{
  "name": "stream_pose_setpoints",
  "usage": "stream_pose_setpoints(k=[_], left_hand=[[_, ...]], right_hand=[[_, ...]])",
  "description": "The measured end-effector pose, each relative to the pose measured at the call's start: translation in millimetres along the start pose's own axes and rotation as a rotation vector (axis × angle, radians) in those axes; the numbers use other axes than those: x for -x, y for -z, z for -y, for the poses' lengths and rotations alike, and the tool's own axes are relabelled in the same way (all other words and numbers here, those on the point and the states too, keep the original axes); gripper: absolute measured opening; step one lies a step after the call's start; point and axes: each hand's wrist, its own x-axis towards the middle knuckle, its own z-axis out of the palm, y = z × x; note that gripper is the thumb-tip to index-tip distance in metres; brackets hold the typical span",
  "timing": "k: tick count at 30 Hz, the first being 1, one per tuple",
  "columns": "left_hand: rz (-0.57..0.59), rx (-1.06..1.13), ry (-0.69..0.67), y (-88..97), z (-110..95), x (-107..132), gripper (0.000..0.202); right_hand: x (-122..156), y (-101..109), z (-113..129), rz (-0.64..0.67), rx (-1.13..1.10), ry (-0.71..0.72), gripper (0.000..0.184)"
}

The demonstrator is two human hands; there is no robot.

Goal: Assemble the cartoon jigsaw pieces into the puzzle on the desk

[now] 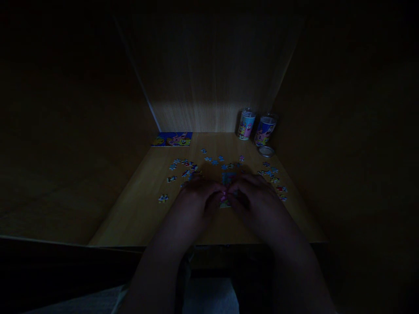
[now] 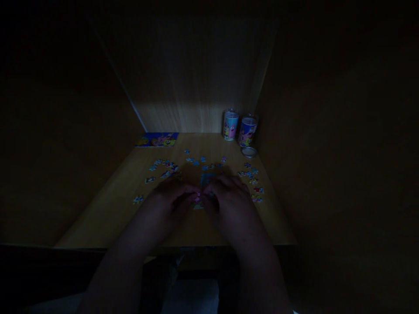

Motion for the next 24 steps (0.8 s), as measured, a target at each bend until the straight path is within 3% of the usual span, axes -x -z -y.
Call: stream_pose_setpoints(k=[18,24], left_hand=[[-0.003,-0.105,0.007,-2.6,4.3,-0.7,0.014],[-0.007,-0.153,-0.048,-3.1,4.0,-1.4,0.012]], right_hand=[[0.6,-1.6,-1.6,0.005,0.009,0.009,0.019],[0.1,-1.5,-0.8,-0.008,-0.002,0.004,0.021]])
